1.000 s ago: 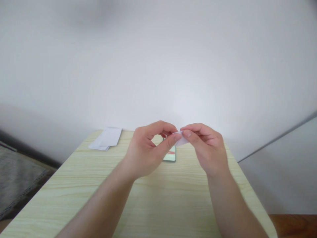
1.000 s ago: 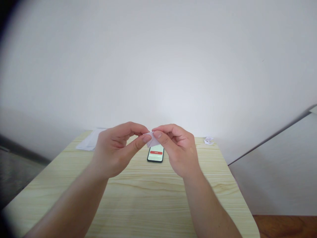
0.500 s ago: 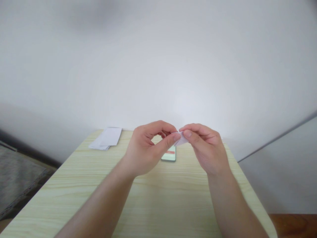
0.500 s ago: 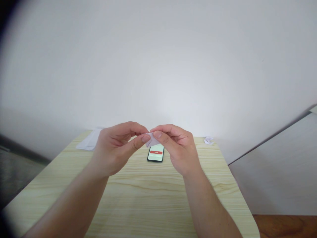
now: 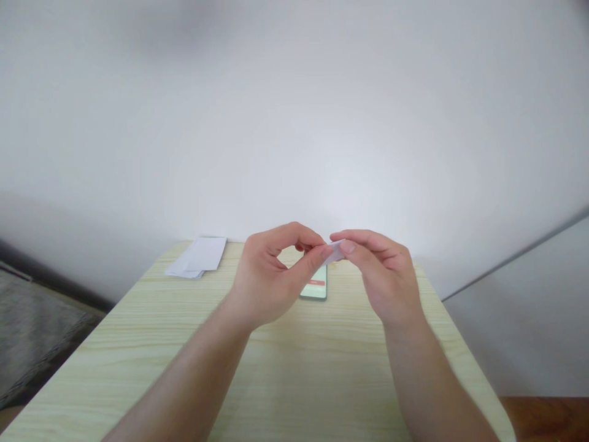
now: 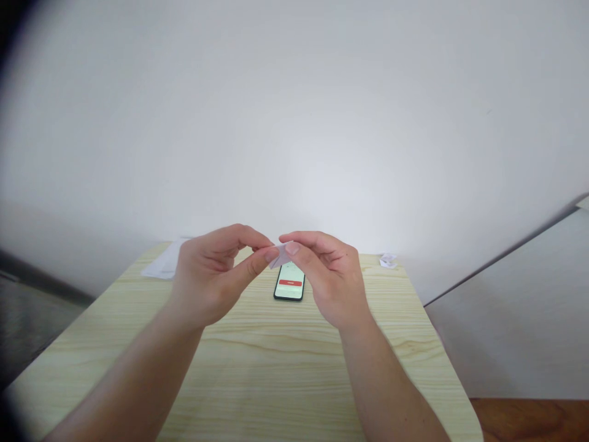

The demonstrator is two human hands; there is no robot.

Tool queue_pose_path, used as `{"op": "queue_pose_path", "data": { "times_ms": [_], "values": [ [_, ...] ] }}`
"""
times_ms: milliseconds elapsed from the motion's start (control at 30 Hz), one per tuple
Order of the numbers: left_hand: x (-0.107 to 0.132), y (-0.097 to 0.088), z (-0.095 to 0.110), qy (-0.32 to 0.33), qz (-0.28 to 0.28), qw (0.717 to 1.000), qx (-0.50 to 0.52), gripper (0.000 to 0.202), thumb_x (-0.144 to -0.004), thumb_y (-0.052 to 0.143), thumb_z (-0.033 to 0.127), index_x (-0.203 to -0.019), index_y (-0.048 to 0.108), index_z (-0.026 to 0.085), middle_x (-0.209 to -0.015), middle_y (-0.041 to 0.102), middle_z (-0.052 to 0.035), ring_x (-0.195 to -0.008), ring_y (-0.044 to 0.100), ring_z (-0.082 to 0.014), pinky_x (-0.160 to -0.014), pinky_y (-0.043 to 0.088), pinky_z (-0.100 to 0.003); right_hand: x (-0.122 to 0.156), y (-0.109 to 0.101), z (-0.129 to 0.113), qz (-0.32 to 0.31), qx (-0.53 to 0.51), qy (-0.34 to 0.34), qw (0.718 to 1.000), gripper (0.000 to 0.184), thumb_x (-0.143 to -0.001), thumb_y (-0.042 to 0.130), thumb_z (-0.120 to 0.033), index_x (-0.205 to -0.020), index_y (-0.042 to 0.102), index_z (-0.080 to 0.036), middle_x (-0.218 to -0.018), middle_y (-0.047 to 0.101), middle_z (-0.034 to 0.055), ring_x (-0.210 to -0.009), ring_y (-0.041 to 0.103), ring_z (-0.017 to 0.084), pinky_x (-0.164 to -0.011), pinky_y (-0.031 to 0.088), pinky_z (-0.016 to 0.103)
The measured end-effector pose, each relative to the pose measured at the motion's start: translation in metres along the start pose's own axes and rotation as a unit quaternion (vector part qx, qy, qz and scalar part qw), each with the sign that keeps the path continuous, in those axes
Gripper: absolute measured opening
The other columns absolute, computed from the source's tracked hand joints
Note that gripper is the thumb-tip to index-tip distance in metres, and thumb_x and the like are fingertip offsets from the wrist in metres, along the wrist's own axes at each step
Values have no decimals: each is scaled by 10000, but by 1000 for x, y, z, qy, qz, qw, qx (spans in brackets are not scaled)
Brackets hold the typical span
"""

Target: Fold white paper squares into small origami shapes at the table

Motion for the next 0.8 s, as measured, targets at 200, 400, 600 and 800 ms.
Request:
{"op": "queue_pose_path", "data": {
  "times_ms": [200,400,600,800],
  "values": [
    [0,1,0,4,5,1000,0,38,-882,755,206,-855,733,190,-768,710,-3,-715,617,-130,-654,482,-271,1,0,-7,6,49,-13,999,100,-924,742,-302,-984,823,-294,-950,811,2,-887,757,176,-819,624,307],
    [0,-1,-2,2,9,1000,14,46,-883,758,204,-849,732,187,-755,700,1,-712,605,-126,-646,466,-272,0,0,-3,-4,46,-5,999,126,-918,750,-326,-1020,810,-283,-979,807,16,-914,752,187,-838,620,326],
    [-1,-4,-6,1,21,999,35,65,-888,758,212,-837,724,189,-772,709,-2,-737,623,-130,-685,485,-282,-2,8,12,-67,5,62,996,171,-867,805,-331,-1006,775,-237,-968,801,31,-931,745,199,-858,606,352],
    [-2,-3,-7,-8,20,999,45,59,-889,759,223,-847,735,190,-778,724,-14,-730,641,-139,-684,505,-290,-2,6,9,-66,-13,44,997,99,-889,784,-306,-958,791,-235,-899,801,18,-866,749,176,-832,608,332]
  ]
}}
Point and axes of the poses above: each hand's wrist, its own x-axis away from the middle knuckle, its own y-axis out of the palm, z = x × y, the point moved 8 cm from there along -x, towards the middle knuckle
